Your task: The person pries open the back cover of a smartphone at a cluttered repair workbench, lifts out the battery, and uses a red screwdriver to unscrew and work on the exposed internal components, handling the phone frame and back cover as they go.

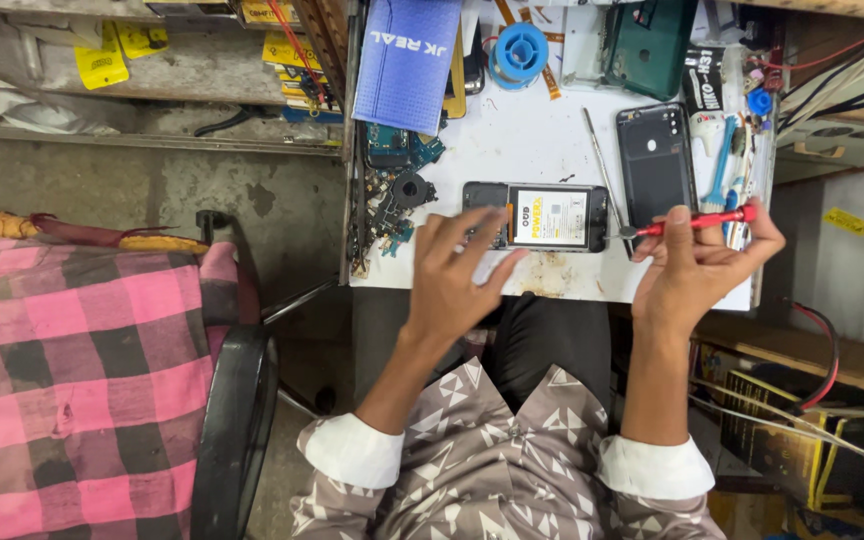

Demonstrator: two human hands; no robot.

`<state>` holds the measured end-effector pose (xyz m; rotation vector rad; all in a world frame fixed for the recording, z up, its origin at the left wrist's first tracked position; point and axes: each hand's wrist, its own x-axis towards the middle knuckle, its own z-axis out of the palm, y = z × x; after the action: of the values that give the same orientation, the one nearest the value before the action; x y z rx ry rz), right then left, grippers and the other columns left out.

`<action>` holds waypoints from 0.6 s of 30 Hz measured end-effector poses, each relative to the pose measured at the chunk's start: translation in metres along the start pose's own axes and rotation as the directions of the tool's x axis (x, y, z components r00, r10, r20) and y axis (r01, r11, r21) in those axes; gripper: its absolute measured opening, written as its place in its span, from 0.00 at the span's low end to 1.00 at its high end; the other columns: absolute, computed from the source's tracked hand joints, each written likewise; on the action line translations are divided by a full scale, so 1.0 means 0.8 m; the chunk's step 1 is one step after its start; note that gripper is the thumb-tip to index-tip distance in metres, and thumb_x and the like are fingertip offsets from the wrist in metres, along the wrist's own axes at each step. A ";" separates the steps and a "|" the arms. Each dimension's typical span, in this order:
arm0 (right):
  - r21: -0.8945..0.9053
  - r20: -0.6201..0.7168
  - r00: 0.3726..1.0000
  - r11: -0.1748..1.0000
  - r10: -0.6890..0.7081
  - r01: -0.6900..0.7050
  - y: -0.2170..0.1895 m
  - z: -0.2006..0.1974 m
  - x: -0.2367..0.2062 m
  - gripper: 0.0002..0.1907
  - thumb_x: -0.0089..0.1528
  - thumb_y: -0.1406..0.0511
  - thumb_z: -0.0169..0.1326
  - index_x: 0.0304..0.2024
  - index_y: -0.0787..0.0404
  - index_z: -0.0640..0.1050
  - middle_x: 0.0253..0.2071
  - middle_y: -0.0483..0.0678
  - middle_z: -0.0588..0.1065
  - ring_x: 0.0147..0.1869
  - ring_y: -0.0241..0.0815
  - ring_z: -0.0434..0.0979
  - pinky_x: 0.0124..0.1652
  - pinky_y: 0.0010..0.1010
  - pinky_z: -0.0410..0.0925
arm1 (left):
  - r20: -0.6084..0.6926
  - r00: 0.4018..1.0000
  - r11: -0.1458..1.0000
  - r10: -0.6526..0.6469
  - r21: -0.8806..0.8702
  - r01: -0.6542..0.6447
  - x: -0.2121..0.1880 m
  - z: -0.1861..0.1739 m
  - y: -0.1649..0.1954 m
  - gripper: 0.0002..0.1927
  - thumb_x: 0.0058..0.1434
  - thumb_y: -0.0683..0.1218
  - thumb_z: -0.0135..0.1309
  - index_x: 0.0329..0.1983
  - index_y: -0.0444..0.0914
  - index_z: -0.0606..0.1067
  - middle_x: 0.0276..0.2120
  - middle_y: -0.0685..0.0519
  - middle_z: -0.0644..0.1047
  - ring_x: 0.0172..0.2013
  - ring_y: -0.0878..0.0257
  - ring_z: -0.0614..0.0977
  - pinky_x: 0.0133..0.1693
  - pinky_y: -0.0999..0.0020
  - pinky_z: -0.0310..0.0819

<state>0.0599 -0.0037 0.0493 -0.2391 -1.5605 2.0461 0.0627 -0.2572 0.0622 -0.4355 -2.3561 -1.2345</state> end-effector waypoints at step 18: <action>0.013 0.035 0.996 0.997 0.079 -0.079 -0.006 0.032 -0.025 0.35 0.71 0.76 0.62 0.70 0.57 0.55 0.40 0.57 0.77 0.30 0.40 0.76 0.26 0.30 0.68 | 0.118 0.988 0.884 -0.099 -0.446 0.142 0.014 0.052 0.036 0.10 0.57 0.41 0.68 0.42 0.37 0.82 0.35 0.51 0.83 0.35 0.59 0.81 0.40 0.66 0.75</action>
<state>0.0668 -0.0346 0.0582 -0.2649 -1.5792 2.1321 0.0566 -0.2059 0.0666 -0.5046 -2.1807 -1.8747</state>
